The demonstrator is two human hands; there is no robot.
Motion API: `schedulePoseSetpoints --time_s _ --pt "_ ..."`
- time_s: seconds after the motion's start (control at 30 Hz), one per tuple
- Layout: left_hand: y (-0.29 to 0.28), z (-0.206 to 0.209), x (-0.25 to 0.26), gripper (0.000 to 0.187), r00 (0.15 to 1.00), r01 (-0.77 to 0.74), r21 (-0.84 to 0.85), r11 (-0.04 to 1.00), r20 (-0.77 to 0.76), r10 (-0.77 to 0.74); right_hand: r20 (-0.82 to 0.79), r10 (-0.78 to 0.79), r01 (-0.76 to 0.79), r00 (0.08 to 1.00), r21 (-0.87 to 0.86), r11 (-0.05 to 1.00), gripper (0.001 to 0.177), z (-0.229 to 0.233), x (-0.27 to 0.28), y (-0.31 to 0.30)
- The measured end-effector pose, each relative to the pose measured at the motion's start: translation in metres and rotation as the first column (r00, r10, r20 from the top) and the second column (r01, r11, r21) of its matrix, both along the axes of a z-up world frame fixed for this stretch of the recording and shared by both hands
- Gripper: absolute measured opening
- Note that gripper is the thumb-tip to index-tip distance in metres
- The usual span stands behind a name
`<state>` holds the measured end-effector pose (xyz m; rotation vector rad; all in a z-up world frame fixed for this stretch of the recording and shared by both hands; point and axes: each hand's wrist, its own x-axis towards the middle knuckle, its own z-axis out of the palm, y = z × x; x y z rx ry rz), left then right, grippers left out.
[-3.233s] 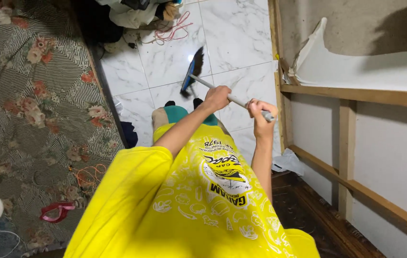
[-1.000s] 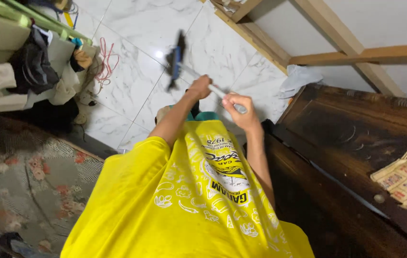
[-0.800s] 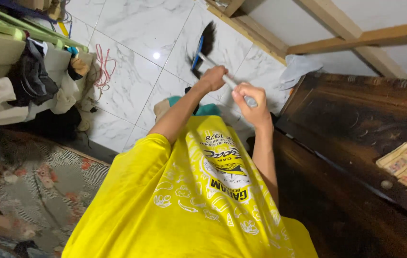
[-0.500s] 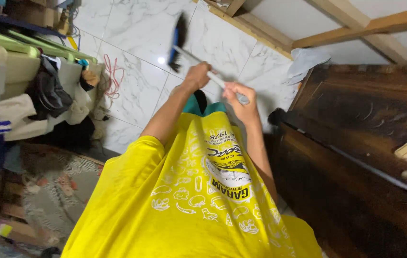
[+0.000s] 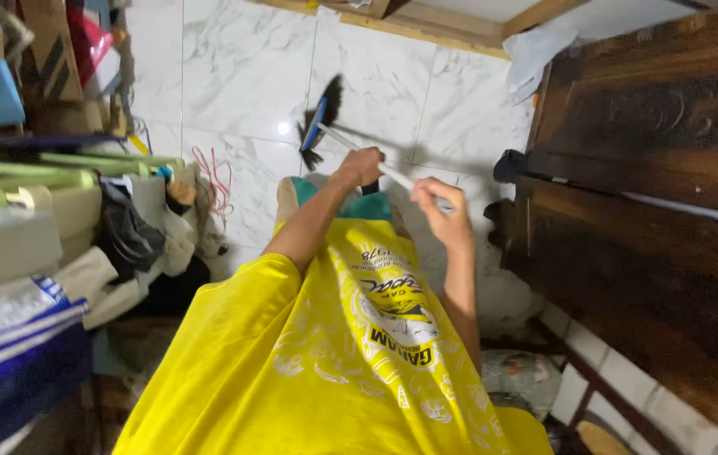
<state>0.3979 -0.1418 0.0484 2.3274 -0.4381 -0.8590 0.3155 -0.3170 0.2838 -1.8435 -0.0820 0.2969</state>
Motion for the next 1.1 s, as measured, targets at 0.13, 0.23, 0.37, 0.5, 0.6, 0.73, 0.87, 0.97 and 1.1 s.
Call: schedulePoseSetpoints --time_s 0.13,0.23,0.37,0.5,0.6,0.73,0.87,0.97,1.1 --pt "-0.001 0.044 0.001 0.023 1.000 -0.007 0.009 1.000 -0.003 0.007 0.248 -0.128 0.025 0.960 0.378 0.925 0.030 -0.010 -0.001 0.004" --pt "0.025 0.006 0.005 0.021 0.998 -0.054 0.038 0.998 0.021 0.053 0.206 -0.341 0.153 0.917 0.608 0.779 0.026 -0.029 0.006 0.037" --pt "0.090 -0.069 -0.017 0.034 0.993 -0.113 0.071 0.991 0.041 0.110 -0.068 -0.444 0.449 0.893 0.181 0.875 0.013 -0.100 -0.015 0.084" --pt "0.123 -0.065 -0.032 0.030 0.975 -0.135 0.167 0.977 -0.156 0.161 -0.018 -0.301 0.299 0.954 0.175 0.938 0.021 -0.110 -0.028 0.102" --pt "0.091 -0.107 -0.039 0.032 0.984 -0.111 0.054 0.992 -0.135 0.118 -0.021 -0.243 0.244 0.970 0.115 0.963 0.023 -0.091 -0.030 0.080" --pt "0.026 -0.037 -0.024 0.035 0.988 -0.030 0.010 1.000 -0.149 0.031 -0.036 -0.241 0.242 0.970 0.052 0.969 0.022 -0.048 -0.035 0.035" --pt "-0.010 0.008 -0.005 0.033 0.990 0.109 -0.012 0.994 -0.091 -0.110 0.129 -0.297 0.260 0.946 0.247 0.934 0.030 -0.022 -0.030 0.012" --pt "-0.006 0.001 -0.005 0.035 0.991 0.130 -0.008 0.991 -0.043 -0.130 0.096 -0.372 0.323 0.923 0.333 0.886 0.036 -0.037 -0.030 0.007" --pt "0.044 -0.059 -0.015 0.040 0.999 0.038 0.048 0.998 0.000 -0.038 -0.159 -0.377 0.403 0.913 0.201 0.893 0.022 -0.081 -0.030 0.034"
